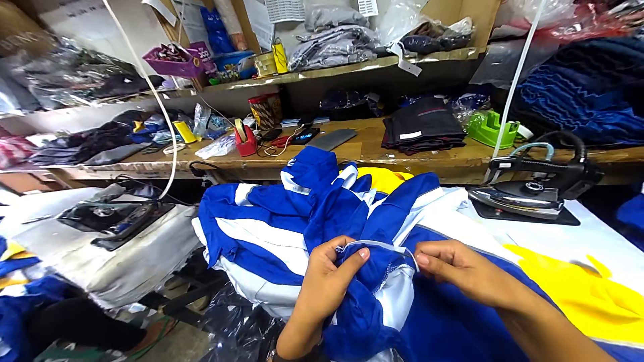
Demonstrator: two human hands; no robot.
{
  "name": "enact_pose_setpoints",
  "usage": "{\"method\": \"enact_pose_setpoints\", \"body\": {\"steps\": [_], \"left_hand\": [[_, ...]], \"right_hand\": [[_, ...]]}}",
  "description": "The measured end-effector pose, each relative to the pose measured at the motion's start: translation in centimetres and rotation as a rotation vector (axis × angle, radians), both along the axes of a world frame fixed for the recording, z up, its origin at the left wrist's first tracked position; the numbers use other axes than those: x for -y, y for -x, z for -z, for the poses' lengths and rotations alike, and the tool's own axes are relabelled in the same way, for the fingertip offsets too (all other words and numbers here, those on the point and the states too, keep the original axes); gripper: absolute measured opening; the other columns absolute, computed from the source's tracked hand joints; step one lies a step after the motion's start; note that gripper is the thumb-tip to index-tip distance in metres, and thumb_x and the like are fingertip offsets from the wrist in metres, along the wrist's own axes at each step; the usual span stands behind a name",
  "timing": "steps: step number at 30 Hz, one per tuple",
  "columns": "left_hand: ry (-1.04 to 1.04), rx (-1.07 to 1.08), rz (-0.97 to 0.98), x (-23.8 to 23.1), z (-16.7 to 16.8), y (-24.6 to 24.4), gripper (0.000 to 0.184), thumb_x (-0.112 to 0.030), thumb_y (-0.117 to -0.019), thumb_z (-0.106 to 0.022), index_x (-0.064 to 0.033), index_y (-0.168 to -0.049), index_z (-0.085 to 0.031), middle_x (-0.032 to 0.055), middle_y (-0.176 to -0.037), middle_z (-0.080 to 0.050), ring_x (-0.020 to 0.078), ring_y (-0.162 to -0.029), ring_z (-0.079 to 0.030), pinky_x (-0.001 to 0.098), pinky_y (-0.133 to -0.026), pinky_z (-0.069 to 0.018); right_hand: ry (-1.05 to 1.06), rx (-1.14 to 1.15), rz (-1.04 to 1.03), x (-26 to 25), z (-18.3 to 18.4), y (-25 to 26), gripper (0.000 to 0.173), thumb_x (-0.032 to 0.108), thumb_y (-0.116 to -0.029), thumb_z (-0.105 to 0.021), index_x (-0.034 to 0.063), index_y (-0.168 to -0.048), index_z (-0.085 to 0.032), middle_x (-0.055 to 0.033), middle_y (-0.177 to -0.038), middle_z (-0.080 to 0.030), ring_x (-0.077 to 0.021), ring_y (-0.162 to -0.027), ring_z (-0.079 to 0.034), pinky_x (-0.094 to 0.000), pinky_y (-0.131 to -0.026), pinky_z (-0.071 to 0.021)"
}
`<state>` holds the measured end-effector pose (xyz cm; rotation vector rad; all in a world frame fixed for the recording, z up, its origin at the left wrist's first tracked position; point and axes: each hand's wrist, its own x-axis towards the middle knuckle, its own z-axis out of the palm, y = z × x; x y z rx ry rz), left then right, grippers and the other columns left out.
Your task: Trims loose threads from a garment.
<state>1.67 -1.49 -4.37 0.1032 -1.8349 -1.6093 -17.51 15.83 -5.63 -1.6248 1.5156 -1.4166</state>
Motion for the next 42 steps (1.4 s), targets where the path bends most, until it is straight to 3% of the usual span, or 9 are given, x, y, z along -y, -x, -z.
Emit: {"method": "enact_pose_setpoints", "body": {"steps": [12,24,27,29,31,34,38,40,42], "left_hand": [[0.001,-0.009,0.034,0.1,-0.5,-0.2,0.010,-0.001,-0.0939,-0.061,-0.0052,-0.091,-0.070,-0.0048,-0.079,-0.071,0.0001,-0.072,-0.066,0.0186,-0.069,-0.0565],[-0.024,-0.004,-0.046,-0.2,-0.6,0.1,0.009,-0.002,-0.0932,-0.063,-0.0048,-0.089,-0.070,-0.0034,-0.077,-0.070,0.0010,-0.070,-0.066,0.0190,-0.068,-0.0561],[-0.019,0.005,-0.097,-0.2,-0.6,0.1,0.008,-0.002,-0.0928,-0.063,-0.0046,-0.088,-0.070,-0.0028,-0.075,-0.069,0.0018,-0.069,-0.066,0.0192,-0.067,-0.0562],[0.007,0.024,-0.085,-0.2,-0.5,0.2,0.008,-0.004,-0.0933,-0.064,-0.0050,-0.088,-0.069,-0.0036,-0.075,-0.069,0.0014,-0.069,-0.065,0.0190,-0.066,-0.0555],[0.045,0.041,-0.045,-0.5,-0.5,0.3,0.008,-0.005,-0.0937,-0.063,-0.0057,-0.089,-0.070,-0.0049,-0.075,-0.068,0.0004,-0.069,-0.065,0.0183,-0.066,-0.0550],[0.075,0.044,0.117,-0.1,-0.9,0.0,0.009,-0.005,-0.0957,-0.061,-0.0071,-0.092,-0.068,-0.0078,-0.078,-0.068,-0.0020,-0.071,-0.064,0.0170,-0.068,-0.0545],[0.006,0.067,0.412,1.1,-0.9,-0.3,0.011,-0.005,-0.0978,-0.059,-0.0089,-0.096,-0.070,-0.0099,-0.083,-0.070,-0.0034,-0.078,-0.065,0.0168,-0.073,-0.0551],[-0.053,0.059,0.396,1.4,-0.5,-0.1,0.012,-0.005,-0.0978,-0.059,-0.0097,-0.096,-0.070,-0.0087,-0.084,-0.070,-0.0022,-0.078,-0.066,0.0181,-0.074,-0.0557],[-0.109,0.047,0.283,1.4,-0.4,-0.3,0.014,-0.003,-0.0963,-0.059,-0.0087,-0.094,-0.071,-0.0059,-0.083,-0.072,0.0002,-0.077,-0.067,0.0199,-0.074,-0.0572]], "right_hand": [[-0.036,0.012,-0.076,-0.4,0.0,0.5,0.033,0.041,-0.1059,-0.051,0.0182,-0.083,-0.061,0.0149,-0.062,-0.039,0.0073,-0.053,-0.035,-0.0116,-0.049,-0.0262],[-0.022,0.022,-0.108,-0.7,-0.4,0.7,0.033,0.042,-0.1068,-0.050,0.0175,-0.086,-0.061,0.0152,-0.067,-0.044,0.0086,-0.055,-0.036,-0.0096,-0.050,-0.0278],[0.023,0.024,-0.009,-1.1,-0.7,1.2,0.035,0.049,-0.1056,-0.050,0.0197,-0.090,-0.062,0.0170,-0.068,-0.045,0.0091,-0.056,-0.037,-0.0094,-0.050,-0.0282],[0.064,-0.023,0.108,-1.0,-1.3,0.7,0.036,0.054,-0.0999,-0.058,0.0190,-0.098,-0.064,0.0182,-0.069,-0.045,0.0096,-0.056,-0.038,-0.0092,-0.050,-0.0298],[0.108,-0.036,0.149,-0.3,-1.7,-0.5,0.029,0.043,-0.0951,-0.069,0.0143,-0.103,-0.069,0.0173,-0.070,-0.051,0.0107,-0.057,-0.041,-0.0082,-0.051,-0.0329],[0.170,-0.012,-0.066,1.1,-2.4,-0.2,0.006,0.013,-0.0972,-0.064,0.0110,-0.094,-0.069,0.0154,-0.080,-0.062,0.0106,-0.071,-0.054,-0.0082,-0.063,-0.0443],[0.138,0.094,-0.529,4.3,-1.5,2.6,0.010,0.023,-0.1020,-0.063,0.0194,-0.096,-0.070,0.0209,-0.083,-0.065,0.0134,-0.075,-0.056,-0.0068,-0.064,-0.0437],[0.125,0.151,-0.435,5.2,-0.6,1.7,0.009,0.018,-0.1018,-0.061,0.0191,-0.095,-0.067,0.0199,-0.079,-0.060,0.0125,-0.067,-0.050,-0.0075,-0.058,-0.0390],[0.102,0.056,-0.172,4.6,-0.7,0.6,0.007,0.016,-0.1005,-0.061,0.0122,-0.100,-0.067,0.0143,-0.083,-0.061,0.0092,-0.070,-0.052,-0.0102,-0.062,-0.0430]]}}
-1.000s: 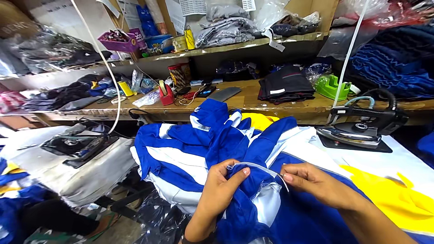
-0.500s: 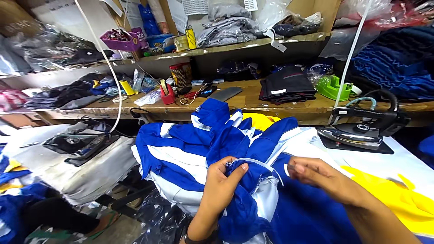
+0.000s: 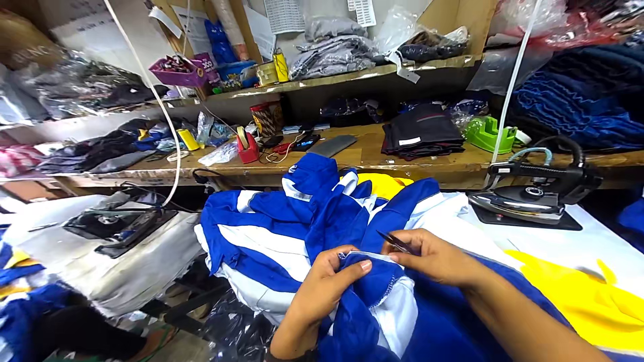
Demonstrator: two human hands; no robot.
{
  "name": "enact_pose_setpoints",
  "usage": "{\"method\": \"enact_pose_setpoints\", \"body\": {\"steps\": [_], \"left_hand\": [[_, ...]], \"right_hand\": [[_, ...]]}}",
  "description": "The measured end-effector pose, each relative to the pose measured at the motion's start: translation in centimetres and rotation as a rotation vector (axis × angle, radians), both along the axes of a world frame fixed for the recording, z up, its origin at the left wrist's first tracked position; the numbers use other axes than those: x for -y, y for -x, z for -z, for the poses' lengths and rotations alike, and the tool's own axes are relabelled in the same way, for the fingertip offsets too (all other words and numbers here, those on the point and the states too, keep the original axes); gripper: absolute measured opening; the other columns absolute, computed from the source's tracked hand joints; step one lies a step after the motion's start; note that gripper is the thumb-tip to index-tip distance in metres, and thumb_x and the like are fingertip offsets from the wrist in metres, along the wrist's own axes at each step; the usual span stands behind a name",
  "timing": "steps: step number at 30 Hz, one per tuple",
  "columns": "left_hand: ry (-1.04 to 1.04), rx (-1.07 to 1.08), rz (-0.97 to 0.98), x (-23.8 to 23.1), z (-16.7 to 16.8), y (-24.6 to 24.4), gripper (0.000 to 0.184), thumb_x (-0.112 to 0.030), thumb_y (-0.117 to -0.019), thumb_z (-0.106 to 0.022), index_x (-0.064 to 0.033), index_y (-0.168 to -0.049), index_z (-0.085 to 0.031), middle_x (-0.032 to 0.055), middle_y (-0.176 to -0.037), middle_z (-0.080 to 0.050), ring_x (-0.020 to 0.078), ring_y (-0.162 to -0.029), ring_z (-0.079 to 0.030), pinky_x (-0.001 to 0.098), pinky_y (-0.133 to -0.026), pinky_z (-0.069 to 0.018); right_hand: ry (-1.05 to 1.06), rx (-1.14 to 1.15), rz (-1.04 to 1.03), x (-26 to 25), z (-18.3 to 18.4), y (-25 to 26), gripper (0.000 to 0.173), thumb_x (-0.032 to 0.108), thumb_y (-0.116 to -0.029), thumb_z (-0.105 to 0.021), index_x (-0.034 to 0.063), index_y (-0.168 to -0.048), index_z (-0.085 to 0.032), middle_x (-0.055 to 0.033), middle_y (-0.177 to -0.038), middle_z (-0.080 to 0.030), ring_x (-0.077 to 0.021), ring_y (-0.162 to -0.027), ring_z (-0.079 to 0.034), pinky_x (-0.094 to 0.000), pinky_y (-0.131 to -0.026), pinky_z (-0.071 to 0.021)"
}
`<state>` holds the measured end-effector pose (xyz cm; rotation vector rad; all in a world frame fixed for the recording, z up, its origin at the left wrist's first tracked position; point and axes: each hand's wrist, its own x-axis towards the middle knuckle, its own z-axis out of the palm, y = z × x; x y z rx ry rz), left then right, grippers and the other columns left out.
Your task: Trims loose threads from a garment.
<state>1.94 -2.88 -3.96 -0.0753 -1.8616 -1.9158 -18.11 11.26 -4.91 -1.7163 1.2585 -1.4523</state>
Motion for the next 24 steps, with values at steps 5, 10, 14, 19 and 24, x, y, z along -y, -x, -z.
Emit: {"method": "enact_pose_setpoints", "body": {"steps": [5,10,14,19,24], "left_hand": [[0.022,-0.006,-0.175,-0.5,0.1,-0.5,0.012,-0.001,-0.0950,-0.060,-0.0069,-0.091,-0.070,-0.0049,-0.079,-0.071,0.0009,-0.072,-0.067,0.0195,-0.070,-0.0570],[0.077,-0.025,-0.185,-0.8,0.1,-0.1,0.010,-0.003,-0.0949,-0.061,-0.0081,-0.091,-0.068,-0.0068,-0.078,-0.068,-0.0005,-0.071,-0.064,0.0178,-0.068,-0.0550],[0.131,-0.040,-0.173,-1.1,0.1,0.0,0.009,-0.004,-0.0952,-0.061,-0.0078,-0.091,-0.069,-0.0073,-0.079,-0.068,-0.0014,-0.072,-0.064,0.0170,-0.068,-0.0546],[0.139,-0.019,-0.149,-1.4,0.0,0.0,0.009,-0.004,-0.0951,-0.061,-0.0071,-0.091,-0.069,-0.0069,-0.077,-0.068,-0.0013,-0.070,-0.064,0.0166,-0.067,-0.0542],[0.143,-0.016,-0.127,-1.6,0.1,0.0,0.009,-0.004,-0.0957,-0.061,-0.0075,-0.091,-0.068,-0.0077,-0.077,-0.067,-0.0023,-0.071,-0.063,0.0164,-0.067,-0.0536]], "right_hand": [[-0.050,-0.180,0.346,-5.3,-0.4,0.7,0.044,0.053,-0.1070,-0.043,0.0169,-0.100,-0.067,0.0151,-0.066,-0.042,0.0074,-0.055,-0.037,-0.0124,-0.050,-0.0306],[-0.161,-0.110,0.192,-8.1,-0.2,0.4,0.039,0.043,-0.1092,-0.044,0.0174,-0.088,-0.064,0.0160,-0.061,-0.041,0.0088,-0.051,-0.035,-0.0096,-0.047,-0.0276],[-0.200,-0.097,0.167,-7.6,0.2,0.0,0.038,0.043,-0.1081,-0.047,0.0177,-0.084,-0.063,0.0156,-0.062,-0.043,0.0083,-0.052,-0.036,-0.0103,-0.048,-0.0283],[-0.142,-0.085,0.128,-6.0,0.3,-0.9,0.038,0.042,-0.1083,-0.047,0.0163,-0.084,-0.063,0.0146,-0.065,-0.047,0.0088,-0.054,-0.037,-0.0102,-0.049,-0.0291],[-0.102,-0.118,0.145,-5.1,0.2,-1.2,0.039,0.044,-0.1079,-0.048,0.0160,-0.083,-0.060,0.0138,-0.065,-0.044,0.0080,-0.056,-0.039,-0.0112,-0.052,-0.0311]]}}
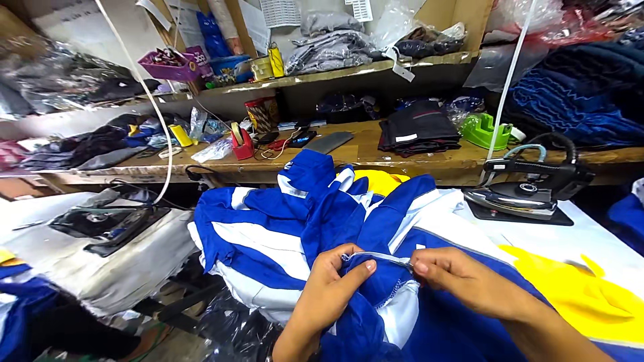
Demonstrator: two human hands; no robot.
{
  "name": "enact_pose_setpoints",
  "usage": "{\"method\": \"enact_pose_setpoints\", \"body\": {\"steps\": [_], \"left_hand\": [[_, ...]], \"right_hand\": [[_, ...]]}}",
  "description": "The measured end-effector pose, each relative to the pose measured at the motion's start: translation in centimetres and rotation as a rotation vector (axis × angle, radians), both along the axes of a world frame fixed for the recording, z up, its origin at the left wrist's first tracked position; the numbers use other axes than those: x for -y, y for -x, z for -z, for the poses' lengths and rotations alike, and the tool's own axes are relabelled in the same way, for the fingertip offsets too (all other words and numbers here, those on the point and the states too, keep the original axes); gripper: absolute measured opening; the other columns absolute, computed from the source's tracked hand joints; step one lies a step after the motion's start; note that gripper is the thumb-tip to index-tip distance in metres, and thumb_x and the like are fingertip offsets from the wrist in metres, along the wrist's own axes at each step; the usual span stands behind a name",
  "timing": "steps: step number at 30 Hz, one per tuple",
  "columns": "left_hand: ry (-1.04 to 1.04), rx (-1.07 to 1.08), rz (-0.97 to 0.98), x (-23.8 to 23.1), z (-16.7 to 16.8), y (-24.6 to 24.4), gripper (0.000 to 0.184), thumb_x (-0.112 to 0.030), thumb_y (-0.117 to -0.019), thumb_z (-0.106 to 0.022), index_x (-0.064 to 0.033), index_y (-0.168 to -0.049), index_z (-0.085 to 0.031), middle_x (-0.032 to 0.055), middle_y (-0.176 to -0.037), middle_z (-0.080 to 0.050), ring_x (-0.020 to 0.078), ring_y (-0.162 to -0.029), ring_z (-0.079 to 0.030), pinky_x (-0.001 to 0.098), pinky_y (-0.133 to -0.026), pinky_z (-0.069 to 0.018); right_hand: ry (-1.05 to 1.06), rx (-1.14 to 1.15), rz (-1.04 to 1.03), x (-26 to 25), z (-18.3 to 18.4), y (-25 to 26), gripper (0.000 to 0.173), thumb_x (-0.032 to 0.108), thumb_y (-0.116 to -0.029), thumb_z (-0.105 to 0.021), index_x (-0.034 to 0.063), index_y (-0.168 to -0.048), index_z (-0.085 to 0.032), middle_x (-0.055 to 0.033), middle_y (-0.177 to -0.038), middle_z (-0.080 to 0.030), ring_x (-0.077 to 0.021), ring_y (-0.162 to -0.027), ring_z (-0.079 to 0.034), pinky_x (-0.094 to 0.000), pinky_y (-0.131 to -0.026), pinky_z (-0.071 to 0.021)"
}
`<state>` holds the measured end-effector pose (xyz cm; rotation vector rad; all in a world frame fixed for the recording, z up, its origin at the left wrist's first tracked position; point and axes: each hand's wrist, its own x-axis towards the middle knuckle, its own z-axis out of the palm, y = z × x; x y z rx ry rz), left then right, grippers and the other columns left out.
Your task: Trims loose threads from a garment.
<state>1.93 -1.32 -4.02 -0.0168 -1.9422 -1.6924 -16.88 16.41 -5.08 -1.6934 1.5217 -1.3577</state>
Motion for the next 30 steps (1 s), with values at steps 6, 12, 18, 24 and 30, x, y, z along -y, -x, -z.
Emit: {"method": "enact_pose_setpoints", "body": {"steps": [6,12,18,24,30], "left_hand": [[-0.003,0.003,0.033,0.1,0.1,0.0,0.009,-0.005,-0.0960,-0.061,-0.0073,-0.092,-0.068,-0.0077,-0.078,-0.068,-0.0022,-0.072,-0.064,0.0167,-0.068,-0.0538],[-0.003,0.019,0.081,0.0,0.0,0.0,0.009,-0.004,-0.0954,-0.061,-0.0079,-0.091,-0.068,-0.0087,-0.078,-0.067,-0.0030,-0.072,-0.063,0.0158,-0.067,-0.0531],[0.002,0.018,0.107,0.2,0.0,-0.1,0.008,-0.004,-0.0953,-0.062,-0.0072,-0.093,-0.069,-0.0084,-0.080,-0.068,-0.0030,-0.073,-0.064,0.0157,-0.069,-0.0535],[0.007,0.027,0.129,0.2,-0.1,-0.1,0.007,-0.005,-0.0958,-0.062,-0.0071,-0.093,-0.069,-0.0085,-0.079,-0.067,-0.0033,-0.072,-0.063,0.0153,-0.067,-0.0527],[0.029,0.031,0.147,0.3,-0.2,-0.2,0.007,-0.006,-0.0961,-0.062,-0.0075,-0.092,-0.068,-0.0094,-0.077,-0.066,-0.0044,-0.071,-0.062,0.0144,-0.066,-0.0513]], "right_hand": [[0.020,-0.072,0.028,-0.1,0.0,-0.1,0.042,0.044,-0.1080,-0.047,0.0155,-0.080,-0.059,0.0124,-0.064,-0.044,0.0071,-0.056,-0.040,-0.0122,-0.051,-0.0310],[0.019,-0.136,0.030,-0.1,-0.3,-0.2,0.042,0.044,-0.1081,-0.046,0.0160,-0.079,-0.056,0.0123,-0.062,-0.040,0.0067,-0.055,-0.038,-0.0131,-0.050,-0.0287],[0.032,-0.157,0.030,0.3,-0.4,-0.1,0.042,0.042,-0.1084,-0.047,0.0148,-0.078,-0.056,0.0114,-0.062,-0.041,0.0063,-0.055,-0.039,-0.0132,-0.051,-0.0296],[0.043,-0.180,0.011,0.7,-0.7,-0.3,0.042,0.040,-0.1089,-0.046,0.0150,-0.077,-0.056,0.0119,-0.061,-0.039,0.0069,-0.054,-0.037,-0.0130,-0.050,-0.0272],[0.047,-0.151,-0.011,1.0,-0.7,-0.5,0.041,0.040,-0.1087,-0.046,0.0149,-0.078,-0.056,0.0125,-0.062,-0.039,0.0078,-0.055,-0.036,-0.0123,-0.050,-0.0268]]}}
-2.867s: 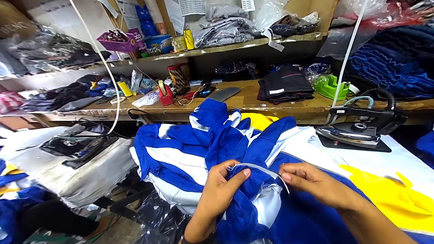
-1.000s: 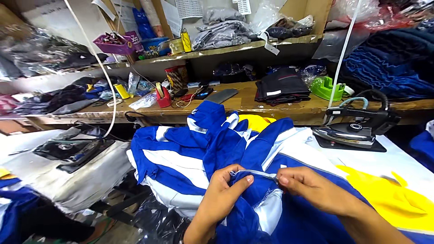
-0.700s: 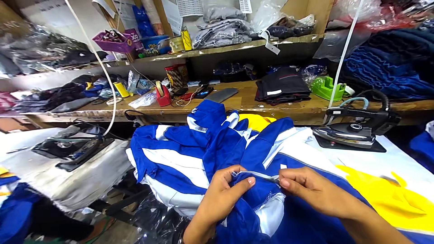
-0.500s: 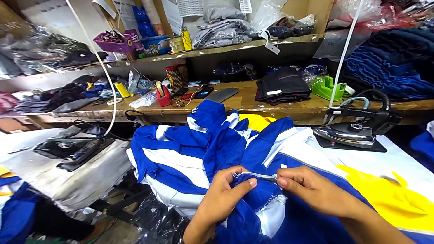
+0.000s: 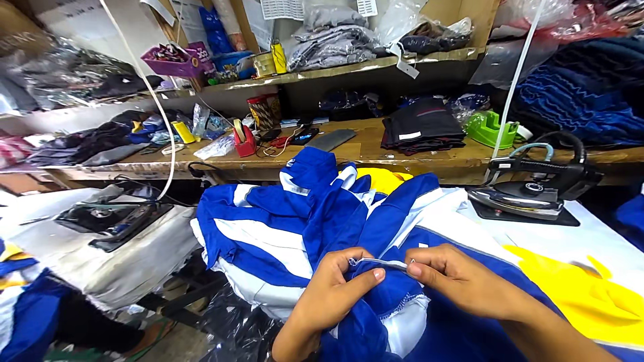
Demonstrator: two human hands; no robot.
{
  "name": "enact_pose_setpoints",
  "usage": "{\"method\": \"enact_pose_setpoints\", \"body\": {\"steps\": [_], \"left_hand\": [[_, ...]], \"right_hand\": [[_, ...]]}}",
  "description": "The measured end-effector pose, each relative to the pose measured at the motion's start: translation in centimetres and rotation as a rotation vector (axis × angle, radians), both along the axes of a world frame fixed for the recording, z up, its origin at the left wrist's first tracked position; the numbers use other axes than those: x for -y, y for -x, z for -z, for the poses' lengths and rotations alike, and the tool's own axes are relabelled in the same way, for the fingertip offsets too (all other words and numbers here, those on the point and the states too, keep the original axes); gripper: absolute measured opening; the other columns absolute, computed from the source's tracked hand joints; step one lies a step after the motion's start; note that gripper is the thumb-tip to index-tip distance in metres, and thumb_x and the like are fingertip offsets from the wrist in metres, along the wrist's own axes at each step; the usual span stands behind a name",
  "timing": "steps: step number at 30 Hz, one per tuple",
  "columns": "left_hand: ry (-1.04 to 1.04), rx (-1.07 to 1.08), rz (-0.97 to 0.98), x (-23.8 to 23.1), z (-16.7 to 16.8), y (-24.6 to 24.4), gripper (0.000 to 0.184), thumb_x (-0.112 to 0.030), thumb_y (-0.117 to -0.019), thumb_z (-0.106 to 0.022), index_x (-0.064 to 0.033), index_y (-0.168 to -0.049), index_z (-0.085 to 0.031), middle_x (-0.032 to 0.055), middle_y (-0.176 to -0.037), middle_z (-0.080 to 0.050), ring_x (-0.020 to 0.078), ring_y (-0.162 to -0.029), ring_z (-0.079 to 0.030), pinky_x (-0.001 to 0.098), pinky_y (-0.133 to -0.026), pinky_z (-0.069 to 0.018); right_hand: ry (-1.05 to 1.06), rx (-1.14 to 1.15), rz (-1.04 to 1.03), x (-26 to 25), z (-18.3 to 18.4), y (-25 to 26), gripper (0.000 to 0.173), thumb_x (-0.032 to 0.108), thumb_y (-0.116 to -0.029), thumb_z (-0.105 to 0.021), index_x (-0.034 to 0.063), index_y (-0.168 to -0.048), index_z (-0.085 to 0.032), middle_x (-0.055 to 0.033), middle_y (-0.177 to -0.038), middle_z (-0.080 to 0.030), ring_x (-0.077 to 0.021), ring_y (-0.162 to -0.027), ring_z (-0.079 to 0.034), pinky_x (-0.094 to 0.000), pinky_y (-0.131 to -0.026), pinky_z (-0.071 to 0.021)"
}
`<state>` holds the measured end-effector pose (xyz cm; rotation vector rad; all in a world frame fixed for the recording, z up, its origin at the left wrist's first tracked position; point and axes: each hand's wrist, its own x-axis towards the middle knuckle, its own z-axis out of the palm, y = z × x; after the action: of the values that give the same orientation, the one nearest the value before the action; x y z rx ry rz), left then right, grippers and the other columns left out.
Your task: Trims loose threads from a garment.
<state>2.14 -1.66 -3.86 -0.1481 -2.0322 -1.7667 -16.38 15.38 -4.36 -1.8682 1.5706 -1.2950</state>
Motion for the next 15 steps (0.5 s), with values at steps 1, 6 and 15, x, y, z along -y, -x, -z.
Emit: {"method": "enact_pose_setpoints", "body": {"steps": [1,6,15], "left_hand": [[0.001,0.002,0.002,-0.02,-0.05,-0.05,0.007,-0.006,-0.0959,-0.062,-0.0075,-0.092,-0.068,-0.0094,-0.077,-0.066,-0.0043,-0.071,-0.062,0.0145,-0.066,-0.0515],[0.029,0.021,0.032,-0.02,-0.14,-0.15,0.007,-0.006,-0.0956,-0.063,-0.0066,-0.093,-0.069,-0.0092,-0.079,-0.068,-0.0047,-0.073,-0.063,0.0144,-0.068,-0.0525],[0.109,0.045,0.075,-0.03,-0.23,0.22,0.008,-0.007,-0.0955,-0.063,-0.0050,-0.090,-0.068,-0.0088,-0.077,-0.065,-0.0057,-0.072,-0.060,0.0135,-0.066,-0.0495]], "right_hand": [[0.003,-0.001,-0.002,0.03,-0.02,-0.03,0.041,0.039,-0.1088,-0.046,0.0148,-0.077,-0.055,0.0123,-0.061,-0.039,0.0076,-0.055,-0.036,-0.0124,-0.050,-0.0264],[0.005,-0.013,-0.021,0.02,-0.04,-0.09,0.041,0.042,-0.1083,-0.047,0.0145,-0.079,-0.056,0.0117,-0.061,-0.040,0.0068,-0.054,-0.038,-0.0130,-0.050,-0.0282],[0.006,-0.020,-0.035,0.09,0.00,-0.11,0.041,0.041,-0.1082,-0.047,0.0141,-0.078,-0.056,0.0115,-0.061,-0.040,0.0069,-0.054,-0.038,-0.0131,-0.050,-0.0277]]}}
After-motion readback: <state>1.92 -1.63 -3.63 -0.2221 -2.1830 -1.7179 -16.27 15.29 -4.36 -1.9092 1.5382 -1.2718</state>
